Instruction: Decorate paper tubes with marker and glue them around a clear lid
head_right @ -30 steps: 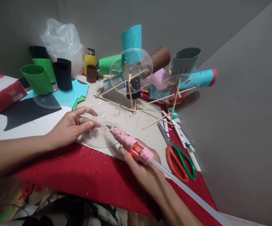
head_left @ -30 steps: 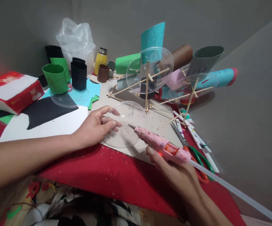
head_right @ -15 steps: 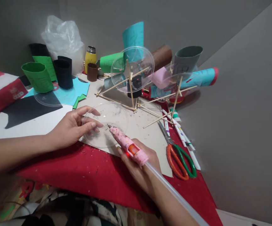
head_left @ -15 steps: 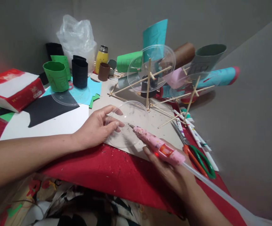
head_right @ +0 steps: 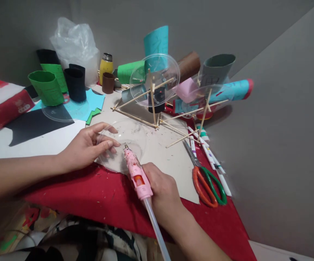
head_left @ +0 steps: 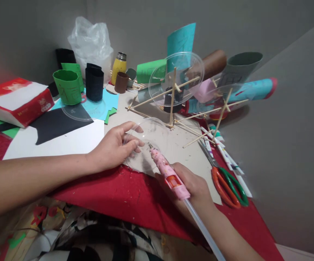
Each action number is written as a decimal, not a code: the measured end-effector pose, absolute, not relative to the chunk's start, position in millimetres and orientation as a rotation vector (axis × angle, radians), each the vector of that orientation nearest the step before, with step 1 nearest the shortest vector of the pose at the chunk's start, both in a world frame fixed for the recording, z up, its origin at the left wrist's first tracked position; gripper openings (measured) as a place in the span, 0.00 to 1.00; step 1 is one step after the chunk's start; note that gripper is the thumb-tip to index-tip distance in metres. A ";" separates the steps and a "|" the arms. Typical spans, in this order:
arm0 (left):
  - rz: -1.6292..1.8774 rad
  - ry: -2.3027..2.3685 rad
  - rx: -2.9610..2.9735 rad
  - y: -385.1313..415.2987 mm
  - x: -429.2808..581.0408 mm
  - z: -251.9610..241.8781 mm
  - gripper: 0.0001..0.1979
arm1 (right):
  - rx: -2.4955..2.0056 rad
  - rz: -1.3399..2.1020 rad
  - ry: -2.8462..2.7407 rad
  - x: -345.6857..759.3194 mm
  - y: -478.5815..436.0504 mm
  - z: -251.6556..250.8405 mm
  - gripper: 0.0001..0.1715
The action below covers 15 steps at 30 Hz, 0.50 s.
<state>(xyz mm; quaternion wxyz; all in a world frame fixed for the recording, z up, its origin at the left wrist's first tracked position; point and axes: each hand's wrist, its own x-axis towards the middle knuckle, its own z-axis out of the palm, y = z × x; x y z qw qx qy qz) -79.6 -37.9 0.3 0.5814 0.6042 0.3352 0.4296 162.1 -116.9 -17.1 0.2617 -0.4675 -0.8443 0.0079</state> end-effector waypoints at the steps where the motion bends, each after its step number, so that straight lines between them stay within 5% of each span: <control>1: 1.004 0.783 1.411 -37.9 -79.4 0.3 0.13 | -1.247 -0.004 -2.306 161.3 -116.8 -16.5 0.04; 9: 0.999 0.787 1.372 -38.6 -78.7 1.8 0.14 | -1.192 -0.042 -2.346 157.7 -116.0 -13.0 0.05; 15: 1.009 0.820 1.317 -35.6 -78.5 7.2 0.11 | -1.288 0.242 -2.166 159.0 -118.1 -12.2 0.01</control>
